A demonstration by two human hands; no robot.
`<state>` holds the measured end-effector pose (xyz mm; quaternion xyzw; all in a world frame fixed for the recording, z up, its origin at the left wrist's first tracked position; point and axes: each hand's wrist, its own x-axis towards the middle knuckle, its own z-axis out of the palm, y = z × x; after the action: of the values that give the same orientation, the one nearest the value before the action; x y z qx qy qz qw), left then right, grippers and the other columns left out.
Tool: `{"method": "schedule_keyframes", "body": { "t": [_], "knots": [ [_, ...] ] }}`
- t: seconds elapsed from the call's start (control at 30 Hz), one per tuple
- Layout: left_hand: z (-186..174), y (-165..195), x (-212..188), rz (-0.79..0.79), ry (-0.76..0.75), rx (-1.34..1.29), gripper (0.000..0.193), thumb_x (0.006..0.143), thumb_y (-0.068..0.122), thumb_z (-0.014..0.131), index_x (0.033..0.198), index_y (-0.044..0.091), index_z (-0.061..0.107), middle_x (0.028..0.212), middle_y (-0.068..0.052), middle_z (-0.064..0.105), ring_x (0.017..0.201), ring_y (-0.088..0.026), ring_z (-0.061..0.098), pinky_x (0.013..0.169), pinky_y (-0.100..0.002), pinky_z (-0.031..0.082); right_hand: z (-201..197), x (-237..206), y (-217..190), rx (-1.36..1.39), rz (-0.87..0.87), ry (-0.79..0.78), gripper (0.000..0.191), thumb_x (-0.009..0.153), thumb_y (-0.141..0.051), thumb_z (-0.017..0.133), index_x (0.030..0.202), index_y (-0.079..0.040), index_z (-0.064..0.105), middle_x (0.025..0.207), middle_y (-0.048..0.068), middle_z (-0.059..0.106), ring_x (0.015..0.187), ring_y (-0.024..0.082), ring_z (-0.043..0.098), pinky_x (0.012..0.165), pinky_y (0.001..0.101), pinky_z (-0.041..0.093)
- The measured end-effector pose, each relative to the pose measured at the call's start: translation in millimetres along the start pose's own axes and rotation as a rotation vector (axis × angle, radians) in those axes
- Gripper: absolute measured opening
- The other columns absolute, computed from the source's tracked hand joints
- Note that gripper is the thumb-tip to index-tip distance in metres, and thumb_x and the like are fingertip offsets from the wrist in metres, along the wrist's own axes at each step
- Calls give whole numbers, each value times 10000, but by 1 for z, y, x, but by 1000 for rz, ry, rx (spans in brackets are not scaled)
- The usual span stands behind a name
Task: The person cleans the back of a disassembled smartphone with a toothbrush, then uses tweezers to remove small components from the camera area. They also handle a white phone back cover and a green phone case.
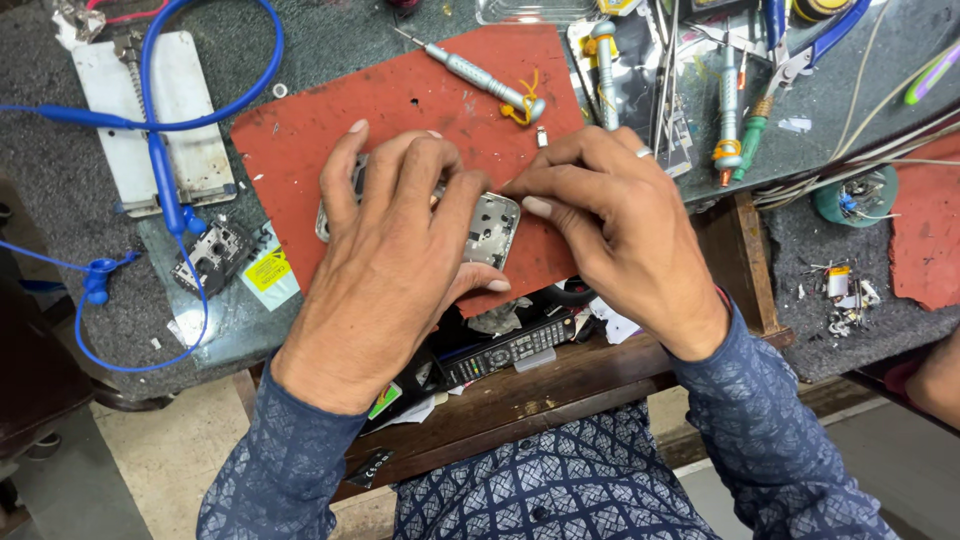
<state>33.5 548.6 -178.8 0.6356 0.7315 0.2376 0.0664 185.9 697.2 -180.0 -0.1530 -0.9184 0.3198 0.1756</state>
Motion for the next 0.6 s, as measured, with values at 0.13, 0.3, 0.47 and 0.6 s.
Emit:
{"method": "schedule_keyframes", "body": {
  "t": [0.13, 0.3, 0.47, 0.6],
  "knots": [
    [0, 2, 0, 4, 5, 5, 693, 697, 347, 861, 1228, 8, 573, 1212, -118, 505, 1303, -308, 475, 1193, -618, 224, -1, 4, 3, 8, 4, -34, 172, 954, -3, 693, 1114, -44, 740, 1036, 111, 658, 970, 307, 599, 860, 391, 480],
    [4, 6, -9, 12, 41, 68, 660, 755, 348, 846, 1267, 30, 576, 1229, -95, 545, 1343, -281, 474, 1220, -620, 202, -5, 10, 4, 205, 60, -106, 138, 1002, -30, 645, 1121, -20, 714, 1002, 103, 673, 935, 219, 671, 825, 328, 520],
    [10, 6, -19, -2, 91, 81, 614, 821, 359, 835, 1283, 40, 585, 1216, -74, 586, 1350, -270, 486, 1229, -628, 185, -5, 13, -3, 436, 321, -229, 146, 976, -133, 684, 1033, -6, 731, 865, 42, 644, 742, 91, 579, 649, 283, 495],
    [13, 7, -22, 0, 98, 78, 616, 809, 355, 837, 1274, 37, 589, 1204, -67, 588, 1346, -264, 495, 1227, -630, 187, -10, 18, -2, 452, 266, -280, 186, 982, -180, 710, 991, 6, 726, 832, 28, 645, 774, 79, 574, 678, 268, 494]
  ]
}}
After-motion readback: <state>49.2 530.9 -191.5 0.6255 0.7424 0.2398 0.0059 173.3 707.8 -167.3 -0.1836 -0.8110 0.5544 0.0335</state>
